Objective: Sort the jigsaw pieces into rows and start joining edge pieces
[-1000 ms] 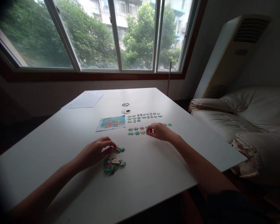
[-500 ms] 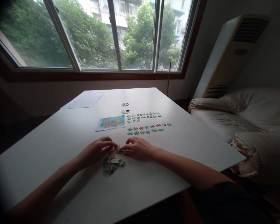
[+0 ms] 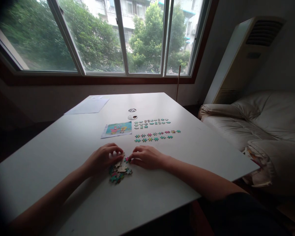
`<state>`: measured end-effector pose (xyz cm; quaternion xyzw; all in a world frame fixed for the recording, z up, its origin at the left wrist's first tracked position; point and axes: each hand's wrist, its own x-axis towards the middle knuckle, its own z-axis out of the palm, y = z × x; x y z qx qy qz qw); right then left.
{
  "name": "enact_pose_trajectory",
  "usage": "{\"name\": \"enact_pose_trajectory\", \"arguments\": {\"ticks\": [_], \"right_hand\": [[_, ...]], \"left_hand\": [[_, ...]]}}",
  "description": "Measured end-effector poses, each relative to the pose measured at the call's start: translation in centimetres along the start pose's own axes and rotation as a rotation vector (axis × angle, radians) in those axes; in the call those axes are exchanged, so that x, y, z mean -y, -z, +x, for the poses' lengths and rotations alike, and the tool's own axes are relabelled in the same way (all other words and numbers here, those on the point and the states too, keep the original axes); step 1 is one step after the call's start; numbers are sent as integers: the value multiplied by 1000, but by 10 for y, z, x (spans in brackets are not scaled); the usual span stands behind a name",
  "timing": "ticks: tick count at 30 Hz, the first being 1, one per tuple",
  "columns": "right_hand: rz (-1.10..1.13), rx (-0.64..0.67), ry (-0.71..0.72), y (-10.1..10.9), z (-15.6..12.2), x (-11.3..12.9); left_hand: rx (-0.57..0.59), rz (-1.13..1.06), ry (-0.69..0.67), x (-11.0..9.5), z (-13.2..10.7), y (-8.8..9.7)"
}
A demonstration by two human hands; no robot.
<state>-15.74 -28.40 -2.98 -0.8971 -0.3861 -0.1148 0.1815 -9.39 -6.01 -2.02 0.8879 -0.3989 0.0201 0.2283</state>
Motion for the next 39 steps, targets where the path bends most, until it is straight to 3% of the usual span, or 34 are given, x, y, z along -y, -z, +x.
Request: {"name": "enact_pose_trajectory", "arguments": {"ticks": [9, 13, 18, 22, 25, 33, 36, 39], "right_hand": [[158, -23, -54, 2, 1, 1], [178, -77, -92, 2, 1, 2], [178, -235, -182, 3, 4, 3], [229, -303, -249, 5, 6, 6], [295, -341, -277, 6, 8, 11], [419, -409, -419, 9, 10, 17], [470, -381, -465, 11, 8, 14], [514, -312, -424, 10, 6, 11]], "left_hand": [[-40, 17, -15, 0, -1, -3], [-126, 14, 2, 1, 0, -2], [-233, -266, 138, -17, 4, 3], [-195, -622, 210, -38, 7, 3], [-172, -716, 244, -47, 7, 1], [-140, -638, 207, -48, 7, -2], [-104, -623, 202, -49, 7, 0], [-107, -615, 203, -50, 6, 2]]}}
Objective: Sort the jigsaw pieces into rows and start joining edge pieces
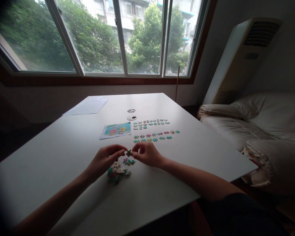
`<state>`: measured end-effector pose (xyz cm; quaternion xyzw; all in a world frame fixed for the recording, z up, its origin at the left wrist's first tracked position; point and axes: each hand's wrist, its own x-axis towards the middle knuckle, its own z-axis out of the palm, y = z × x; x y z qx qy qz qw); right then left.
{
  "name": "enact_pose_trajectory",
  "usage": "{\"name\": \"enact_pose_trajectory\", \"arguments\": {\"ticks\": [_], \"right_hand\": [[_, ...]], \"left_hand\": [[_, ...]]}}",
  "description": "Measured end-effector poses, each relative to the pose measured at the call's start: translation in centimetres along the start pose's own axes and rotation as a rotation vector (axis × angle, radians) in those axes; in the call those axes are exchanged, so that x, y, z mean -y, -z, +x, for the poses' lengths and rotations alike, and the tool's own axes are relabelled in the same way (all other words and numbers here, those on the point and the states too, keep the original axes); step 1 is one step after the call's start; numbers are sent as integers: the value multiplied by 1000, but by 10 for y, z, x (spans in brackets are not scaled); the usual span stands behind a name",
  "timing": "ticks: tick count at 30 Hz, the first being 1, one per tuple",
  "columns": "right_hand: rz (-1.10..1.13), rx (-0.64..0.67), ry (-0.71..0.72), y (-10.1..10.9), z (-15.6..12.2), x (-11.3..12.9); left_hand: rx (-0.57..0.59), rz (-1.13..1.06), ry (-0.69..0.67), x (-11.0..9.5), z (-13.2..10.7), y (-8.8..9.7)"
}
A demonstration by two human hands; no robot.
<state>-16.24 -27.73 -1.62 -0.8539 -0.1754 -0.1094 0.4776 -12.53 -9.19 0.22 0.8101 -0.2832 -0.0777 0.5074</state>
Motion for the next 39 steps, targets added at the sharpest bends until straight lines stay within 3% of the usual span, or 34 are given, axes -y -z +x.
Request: {"name": "enact_pose_trajectory", "arguments": {"ticks": [4, 18, 27, 39], "right_hand": [[0, 70, 36, -2, -2, -3], [-15, 104, 66, 0, -2, -1], [-117, -166, 154, 4, 1, 1], [-230, -211, 297, 0, -1, -5]], "left_hand": [[36, 48, -31, 0, -1, 3], [119, 76, -45, -1, -3, 1], [-57, -267, 193, -5, 0, 3], [-10, -303, 175, -7, -2, 3]]}}
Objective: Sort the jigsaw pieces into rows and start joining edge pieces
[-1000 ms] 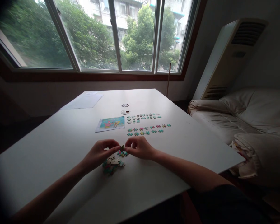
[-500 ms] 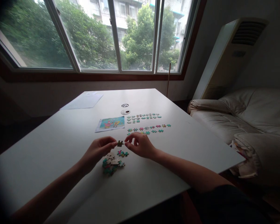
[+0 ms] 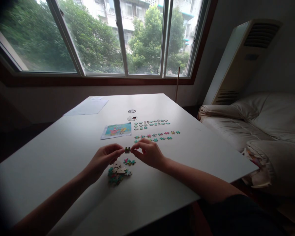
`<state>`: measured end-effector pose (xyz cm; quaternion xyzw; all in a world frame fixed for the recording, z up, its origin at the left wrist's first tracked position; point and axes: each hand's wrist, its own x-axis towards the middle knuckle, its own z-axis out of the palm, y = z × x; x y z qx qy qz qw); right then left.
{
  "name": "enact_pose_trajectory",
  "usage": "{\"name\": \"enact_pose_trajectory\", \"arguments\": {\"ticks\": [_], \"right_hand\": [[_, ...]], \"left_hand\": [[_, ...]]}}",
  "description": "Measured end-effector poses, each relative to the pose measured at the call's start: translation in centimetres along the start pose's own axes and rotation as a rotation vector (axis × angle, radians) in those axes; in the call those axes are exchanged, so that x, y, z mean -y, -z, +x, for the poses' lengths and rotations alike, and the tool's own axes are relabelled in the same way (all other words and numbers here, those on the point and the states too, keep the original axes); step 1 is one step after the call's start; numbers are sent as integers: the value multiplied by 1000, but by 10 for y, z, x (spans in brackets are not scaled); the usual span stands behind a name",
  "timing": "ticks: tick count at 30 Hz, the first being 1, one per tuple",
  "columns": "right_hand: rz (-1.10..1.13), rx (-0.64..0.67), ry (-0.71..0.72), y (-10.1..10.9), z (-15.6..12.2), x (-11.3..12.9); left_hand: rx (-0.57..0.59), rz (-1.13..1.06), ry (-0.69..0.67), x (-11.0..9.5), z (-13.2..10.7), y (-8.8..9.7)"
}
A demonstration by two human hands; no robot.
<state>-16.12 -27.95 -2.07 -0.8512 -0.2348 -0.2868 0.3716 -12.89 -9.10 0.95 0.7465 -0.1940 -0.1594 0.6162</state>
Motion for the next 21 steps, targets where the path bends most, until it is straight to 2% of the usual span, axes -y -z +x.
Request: {"name": "enact_pose_trajectory", "arguments": {"ticks": [4, 7, 12, 17, 21], "right_hand": [[-17, -16, 11, 3, 2, 1], [-28, -54, 19, 8, 3, -3], [-60, -139, 23, 23, 6, -19], [-131, -234, 25, 43, 11, -29], [-178, -262, 11, 51, 12, -32]], "left_hand": [[22, 46, -17, 0, -1, 1], [23, 175, -81, 3, 2, 5], [-26, 606, -267, 14, 7, 25], [-25, 1061, -451, 20, 6, 39], [23, 1206, -494, 22, 6, 43]]}}
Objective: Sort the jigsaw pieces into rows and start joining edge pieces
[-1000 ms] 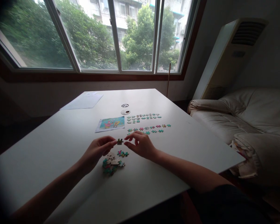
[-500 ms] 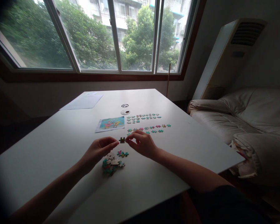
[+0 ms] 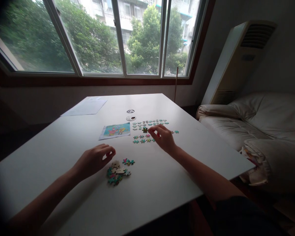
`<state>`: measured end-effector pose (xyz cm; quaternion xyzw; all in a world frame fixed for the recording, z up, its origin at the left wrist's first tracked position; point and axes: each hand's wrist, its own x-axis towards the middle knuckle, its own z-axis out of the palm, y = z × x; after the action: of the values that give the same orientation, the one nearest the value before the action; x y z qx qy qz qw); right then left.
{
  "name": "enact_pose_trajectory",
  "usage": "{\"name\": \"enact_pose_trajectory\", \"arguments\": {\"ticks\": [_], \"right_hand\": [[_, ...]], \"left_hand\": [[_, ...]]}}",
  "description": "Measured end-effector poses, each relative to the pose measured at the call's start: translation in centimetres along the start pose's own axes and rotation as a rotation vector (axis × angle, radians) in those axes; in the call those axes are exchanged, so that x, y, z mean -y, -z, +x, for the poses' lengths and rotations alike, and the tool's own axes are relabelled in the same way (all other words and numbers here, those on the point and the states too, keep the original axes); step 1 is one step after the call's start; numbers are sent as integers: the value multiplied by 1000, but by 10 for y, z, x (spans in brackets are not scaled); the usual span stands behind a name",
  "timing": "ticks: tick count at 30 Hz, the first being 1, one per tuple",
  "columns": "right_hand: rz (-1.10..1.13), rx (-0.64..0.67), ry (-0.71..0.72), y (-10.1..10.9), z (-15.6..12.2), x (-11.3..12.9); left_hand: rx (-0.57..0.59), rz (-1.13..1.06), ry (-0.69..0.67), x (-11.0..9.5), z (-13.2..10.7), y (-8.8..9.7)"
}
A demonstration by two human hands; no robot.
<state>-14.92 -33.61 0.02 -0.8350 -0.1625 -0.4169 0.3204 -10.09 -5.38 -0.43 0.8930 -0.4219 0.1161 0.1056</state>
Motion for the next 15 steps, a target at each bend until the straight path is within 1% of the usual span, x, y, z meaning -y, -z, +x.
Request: {"name": "enact_pose_trajectory", "arguments": {"ticks": [3, 7, 10, 13, 15], "right_hand": [[-37, 4, -20, 1, 0, -1], [11, 4, -11, 0, -1, 1], [26, 8, -37, 1, 2, 3], [-11, 87, -96, 1, 11, -4], [-58, 202, -137, -1, 22, -17]], "left_hand": [[11, 24, -20, 3, 0, -1], [30, 30, -38, 2, 0, 0], [41, 31, -44, 0, 0, 1], [60, 25, -52, -1, 1, 2], [78, 20, -58, 1, 1, 2]]}}
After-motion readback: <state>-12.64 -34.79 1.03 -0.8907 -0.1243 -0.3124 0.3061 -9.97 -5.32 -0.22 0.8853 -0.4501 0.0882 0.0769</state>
